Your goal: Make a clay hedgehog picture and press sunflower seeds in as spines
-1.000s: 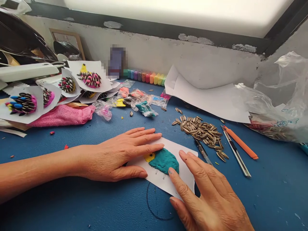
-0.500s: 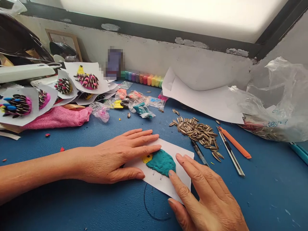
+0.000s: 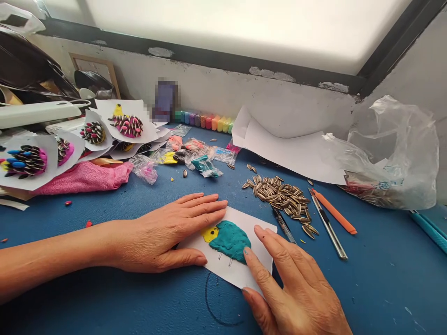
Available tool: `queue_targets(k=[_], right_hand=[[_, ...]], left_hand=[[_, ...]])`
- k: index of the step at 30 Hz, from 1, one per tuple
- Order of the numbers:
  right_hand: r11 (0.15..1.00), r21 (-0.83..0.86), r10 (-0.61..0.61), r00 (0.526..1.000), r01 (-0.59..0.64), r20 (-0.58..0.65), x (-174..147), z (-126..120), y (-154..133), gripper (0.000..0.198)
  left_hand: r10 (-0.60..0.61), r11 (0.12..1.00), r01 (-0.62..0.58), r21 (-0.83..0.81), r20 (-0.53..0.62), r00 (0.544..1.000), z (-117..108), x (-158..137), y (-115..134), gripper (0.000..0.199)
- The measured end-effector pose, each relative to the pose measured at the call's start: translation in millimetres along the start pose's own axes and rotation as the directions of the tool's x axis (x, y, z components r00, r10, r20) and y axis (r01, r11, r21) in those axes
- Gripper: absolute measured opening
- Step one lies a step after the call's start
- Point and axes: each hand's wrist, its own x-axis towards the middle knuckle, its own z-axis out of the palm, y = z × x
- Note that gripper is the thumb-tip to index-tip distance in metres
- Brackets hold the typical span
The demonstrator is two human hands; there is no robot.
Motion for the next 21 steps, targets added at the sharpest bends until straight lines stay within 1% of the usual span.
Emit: queue_targets(k=[2, 4, 7, 9, 13, 18, 21], right_hand=[[1.000, -0.031, 0.003, 1.000, -0.004, -0.031, -0.3, 0.6, 0.2, 0.039], [0.997, -0.072, -0.001, 1.000, -0.001, -0.028, -1.0, 1.5, 0.3, 0.044], [0.996, -0.090, 0.004, 0.998, 0.001, 0.060, -2.5, 3.3, 0.4, 0.047], [0.996, -0.084, 0.026, 0.997, -0.020, 0.068, -4.3, 5.7, 0.8, 0.046], [0.995, -0.071, 0.074, 0.997, -0.075, -0.006, -7.2, 12.5, 2.6, 0.046], [0.979, -0.063, 0.196, 0.980, -0.193, 0.039, 3.7, 7.7, 0.3, 0.040], [0.975, -0.062, 0.216, 0.975, -0.213, 0.053, 11.5, 3.5, -2.7, 0.036]], left_hand=[[0.001, 1.000, -0.001, -0.002, 0.000, 1.000, 0.4, -0.2, -0.2, 0.076], [0.006, 1.000, -0.006, -0.008, -0.005, 1.000, 0.6, -0.4, -0.3, 0.076], [0.017, 1.000, -0.018, -0.021, -0.028, 0.999, 0.4, -0.6, -0.1, 0.075], [0.023, 0.999, -0.024, -0.024, -0.047, 0.999, 0.2, -0.9, 0.1, 0.074], [0.032, 0.999, -0.034, -0.021, -0.058, 0.998, 0.2, -1.5, -0.2, 0.074], [0.034, 0.999, -0.036, -0.026, -0.066, 0.997, 0.8, -2.1, -0.6, 0.073], [0.035, 0.999, -0.037, -0.033, -0.066, 0.997, 1.4, -2.4, -0.6, 0.073]])
